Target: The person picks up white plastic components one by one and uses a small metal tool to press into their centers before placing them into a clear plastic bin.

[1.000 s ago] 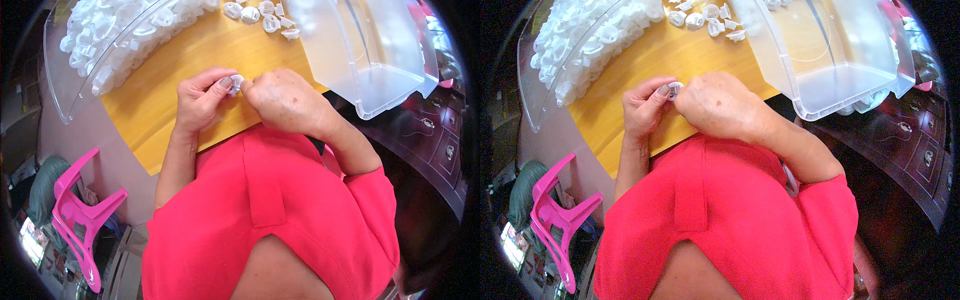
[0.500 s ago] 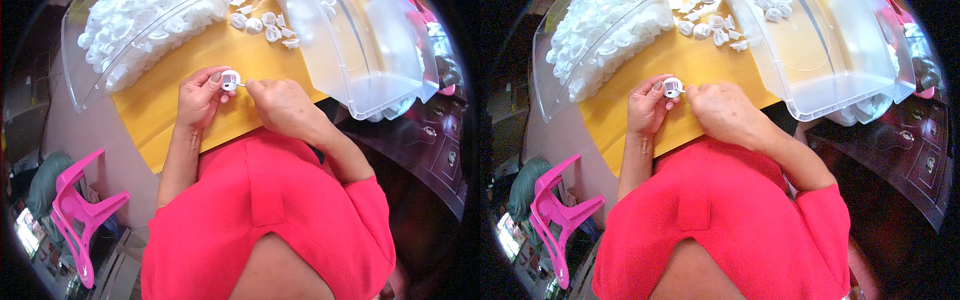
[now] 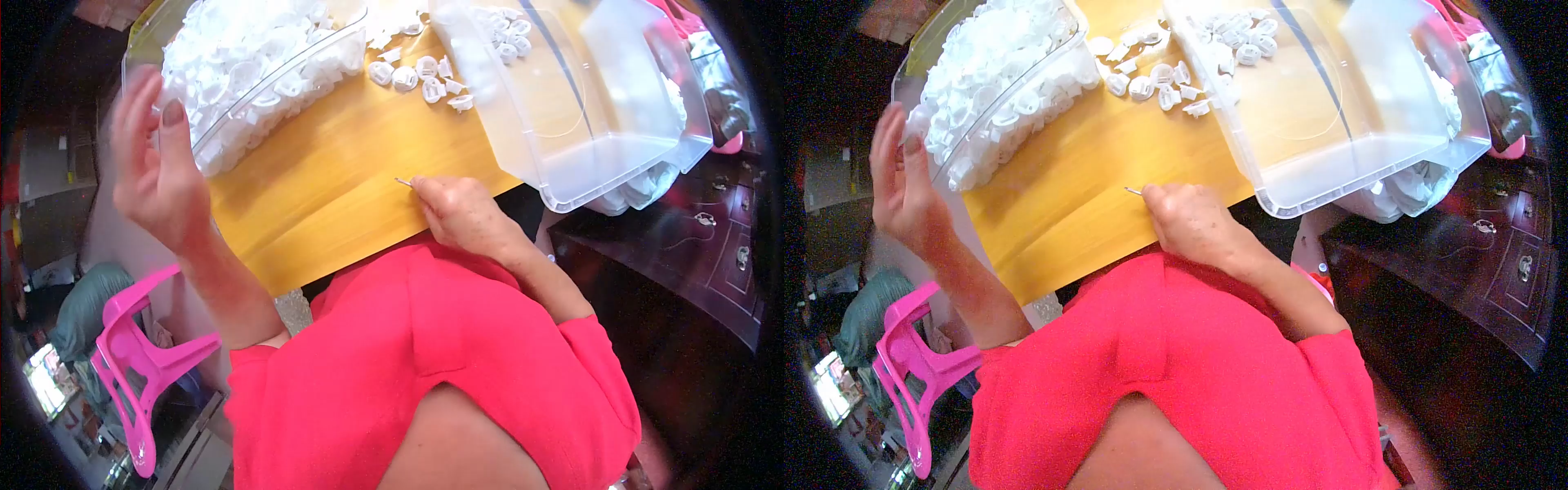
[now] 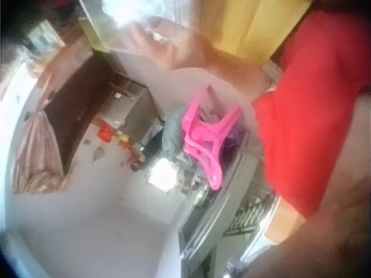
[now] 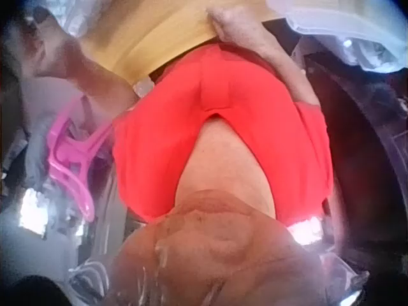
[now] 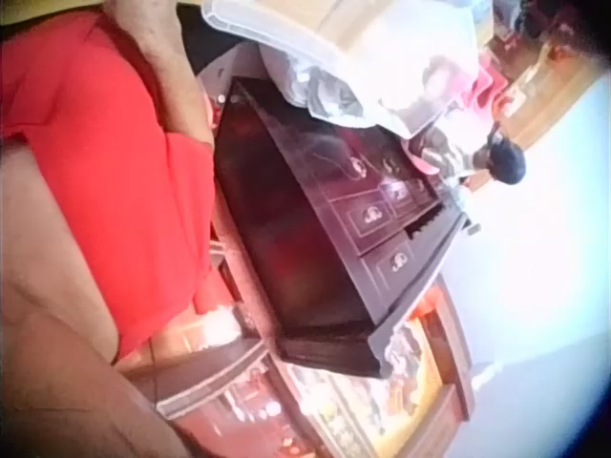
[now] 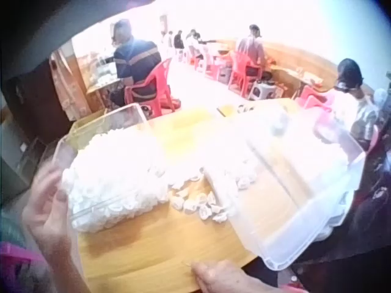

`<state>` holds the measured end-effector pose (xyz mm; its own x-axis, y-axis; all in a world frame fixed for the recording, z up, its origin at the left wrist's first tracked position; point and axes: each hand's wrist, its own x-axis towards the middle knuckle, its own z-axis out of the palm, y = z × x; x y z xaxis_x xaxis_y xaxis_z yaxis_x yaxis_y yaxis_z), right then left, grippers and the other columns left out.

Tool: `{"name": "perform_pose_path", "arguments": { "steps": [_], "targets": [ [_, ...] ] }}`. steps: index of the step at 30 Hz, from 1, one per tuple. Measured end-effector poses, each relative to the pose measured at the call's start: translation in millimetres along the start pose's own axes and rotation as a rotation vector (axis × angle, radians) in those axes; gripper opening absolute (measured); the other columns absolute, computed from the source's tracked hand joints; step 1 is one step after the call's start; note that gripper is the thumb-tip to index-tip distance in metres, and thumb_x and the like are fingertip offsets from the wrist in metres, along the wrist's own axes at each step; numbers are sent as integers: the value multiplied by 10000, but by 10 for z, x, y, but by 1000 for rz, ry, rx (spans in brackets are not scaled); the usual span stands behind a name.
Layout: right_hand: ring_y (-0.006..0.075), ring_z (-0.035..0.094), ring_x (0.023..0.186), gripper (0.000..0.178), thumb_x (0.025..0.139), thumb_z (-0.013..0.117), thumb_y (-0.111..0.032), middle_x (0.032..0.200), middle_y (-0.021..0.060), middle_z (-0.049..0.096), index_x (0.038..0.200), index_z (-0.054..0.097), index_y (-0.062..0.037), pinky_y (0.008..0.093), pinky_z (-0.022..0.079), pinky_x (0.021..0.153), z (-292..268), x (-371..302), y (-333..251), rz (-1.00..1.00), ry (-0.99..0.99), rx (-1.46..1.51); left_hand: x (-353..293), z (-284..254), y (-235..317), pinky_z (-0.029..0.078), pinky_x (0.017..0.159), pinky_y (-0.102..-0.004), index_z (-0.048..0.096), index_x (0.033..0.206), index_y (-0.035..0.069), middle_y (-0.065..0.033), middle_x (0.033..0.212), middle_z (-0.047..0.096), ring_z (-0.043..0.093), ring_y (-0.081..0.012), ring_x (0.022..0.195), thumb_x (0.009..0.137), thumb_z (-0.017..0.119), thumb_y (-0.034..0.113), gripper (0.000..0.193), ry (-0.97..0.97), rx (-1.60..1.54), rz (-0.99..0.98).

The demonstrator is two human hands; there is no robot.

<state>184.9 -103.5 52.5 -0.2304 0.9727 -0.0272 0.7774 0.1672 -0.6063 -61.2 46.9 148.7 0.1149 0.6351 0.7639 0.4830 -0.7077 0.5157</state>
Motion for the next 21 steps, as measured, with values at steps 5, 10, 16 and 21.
{"name": "perform_pose_path", "arguments": {
  "steps": [5,10,16,21],
  "targets": [
    [369,606,671,85,806,558,-45,718,193,601,877,553,0,443,486,572,131,-14,124,29,-7,53,-150,361,219,457,842,-327,586,1132,1,-143,1098,613,585,-234,1017,743,656,-69,401,34,-34,173],
    [367,606,669,80,812,561,-63,711,185,599,870,552,-7,441,487,569,155,-53,157,4,68,104,-521,1175,212,492,833,-363,568,1084,-18,-199,1016,604,594,-330,952,743,578,-82,346,-496,-145,24],
    [372,608,663,72,815,540,-96,704,183,601,833,549,-26,462,490,583,173,-56,151,1,76,107,-759,1707,19,496,822,-402,545,1103,-22,-217,1129,535,567,-368,999,776,532,-36,328,-538,195,132],
    [380,607,650,90,816,524,-122,698,184,604,796,542,-37,481,491,586,156,-72,123,13,87,144,-837,1667,-130,500,729,-423,547,1091,-4,-194,1104,556,592,-353,908,778,531,-26,314,-590,151,106]
  ]
}}
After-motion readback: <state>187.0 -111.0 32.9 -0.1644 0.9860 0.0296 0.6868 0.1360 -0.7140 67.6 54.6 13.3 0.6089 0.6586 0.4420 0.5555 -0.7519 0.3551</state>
